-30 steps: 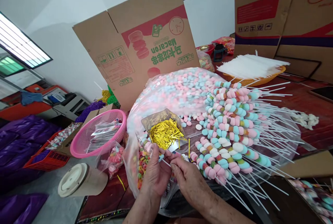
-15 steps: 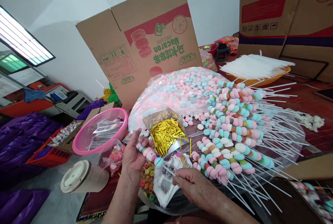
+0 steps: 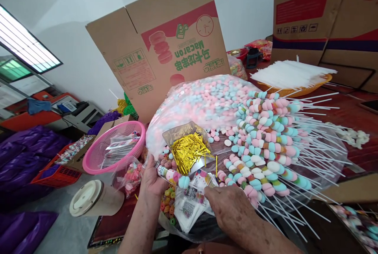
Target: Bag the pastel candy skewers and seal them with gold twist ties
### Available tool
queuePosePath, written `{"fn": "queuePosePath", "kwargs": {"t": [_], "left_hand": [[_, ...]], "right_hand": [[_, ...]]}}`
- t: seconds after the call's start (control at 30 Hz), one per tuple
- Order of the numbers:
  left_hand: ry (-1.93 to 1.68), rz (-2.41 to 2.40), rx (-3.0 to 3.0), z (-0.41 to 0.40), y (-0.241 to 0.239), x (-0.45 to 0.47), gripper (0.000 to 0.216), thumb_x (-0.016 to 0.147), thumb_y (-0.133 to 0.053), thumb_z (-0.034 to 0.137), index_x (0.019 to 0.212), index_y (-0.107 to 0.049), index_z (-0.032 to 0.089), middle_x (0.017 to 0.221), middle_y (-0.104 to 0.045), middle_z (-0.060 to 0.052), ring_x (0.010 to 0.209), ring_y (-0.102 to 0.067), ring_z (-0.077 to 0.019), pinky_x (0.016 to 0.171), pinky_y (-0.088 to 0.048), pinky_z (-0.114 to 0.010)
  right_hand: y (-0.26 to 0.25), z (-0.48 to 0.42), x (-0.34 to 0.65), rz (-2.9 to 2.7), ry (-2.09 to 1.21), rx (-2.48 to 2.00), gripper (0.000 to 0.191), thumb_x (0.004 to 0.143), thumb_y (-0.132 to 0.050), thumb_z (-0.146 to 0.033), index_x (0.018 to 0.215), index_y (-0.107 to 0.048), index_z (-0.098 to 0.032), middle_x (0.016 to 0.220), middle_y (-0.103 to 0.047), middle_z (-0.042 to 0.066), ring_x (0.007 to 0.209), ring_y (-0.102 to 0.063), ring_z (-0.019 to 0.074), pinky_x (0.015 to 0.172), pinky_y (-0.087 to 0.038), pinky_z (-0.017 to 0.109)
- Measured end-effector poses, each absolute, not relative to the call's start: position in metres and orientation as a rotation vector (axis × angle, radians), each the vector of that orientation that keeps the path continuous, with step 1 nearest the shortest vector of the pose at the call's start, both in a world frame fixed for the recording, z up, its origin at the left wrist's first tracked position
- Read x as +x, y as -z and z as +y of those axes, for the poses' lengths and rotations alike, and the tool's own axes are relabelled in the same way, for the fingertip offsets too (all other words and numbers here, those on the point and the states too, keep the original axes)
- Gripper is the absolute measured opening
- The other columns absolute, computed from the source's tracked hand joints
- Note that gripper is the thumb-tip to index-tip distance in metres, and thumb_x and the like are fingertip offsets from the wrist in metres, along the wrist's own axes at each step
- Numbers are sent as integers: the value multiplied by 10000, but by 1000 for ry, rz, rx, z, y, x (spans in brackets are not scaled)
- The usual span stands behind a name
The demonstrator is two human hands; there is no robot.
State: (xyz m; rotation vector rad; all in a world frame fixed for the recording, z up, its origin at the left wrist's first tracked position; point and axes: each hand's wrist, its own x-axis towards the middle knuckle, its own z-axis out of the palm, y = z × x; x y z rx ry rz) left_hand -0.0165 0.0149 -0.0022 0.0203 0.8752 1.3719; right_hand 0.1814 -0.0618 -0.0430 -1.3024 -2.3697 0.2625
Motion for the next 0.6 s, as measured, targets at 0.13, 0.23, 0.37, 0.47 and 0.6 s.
{"fn": "queuePosePath", "kwargs": {"t": [0.13, 0.23, 0.37, 0.47, 0.6], "left_hand": [[-1417, 760, 24, 10, -1, -8, 417, 881, -324, 489, 659, -477, 170, 483, -387, 43, 430, -406, -94, 526, -460, -248], [-1429, 716, 61, 9, 1, -6, 457, 897, -259, 481, 654, -479, 163, 487, -387, 37, 431, -416, -97, 532, -468, -261], [-1420, 772, 52, 15, 1, -18, 493, 910, -216, 458, 623, -476, 153, 481, -384, 32, 412, -406, -86, 510, -467, -254], [-1401, 824, 52, 19, -3, -21, 518, 903, -203, 478, 629, -494, 150, 482, -413, 11, 426, -429, -108, 493, -472, -283], [-1351, 812, 56, 16, -5, -13, 464, 893, -264, 476, 651, -502, 161, 494, -435, 6, 438, -443, -124, 524, -489, -325]], "right_hand": [[34, -64, 178, -2293, -808, -1381, 270, 871, -317, -210, 672, -498, -187, 605, -575, 5, 549, -492, 126, 506, -252, 243], [26, -63, 178, -2049, -1172, -1288, 376, 911, -280, -364, 610, -417, -186, 565, -454, -25, 547, -406, 110, 507, -267, 220], [19, -58, 185, -1884, -1417, -1159, 406, 896, -316, -456, 615, -423, -183, 583, -393, -35, 570, -370, 107, 517, -287, 211], [20, -57, 188, -1953, -1299, -1193, 400, 900, -322, -422, 612, -458, -180, 571, -434, -28, 562, -396, 112, 519, -290, 218], [30, -57, 182, -2171, -806, -1322, 335, 897, -309, -257, 648, -520, -180, 576, -550, 0, 532, -463, 123, 500, -268, 236]]}}
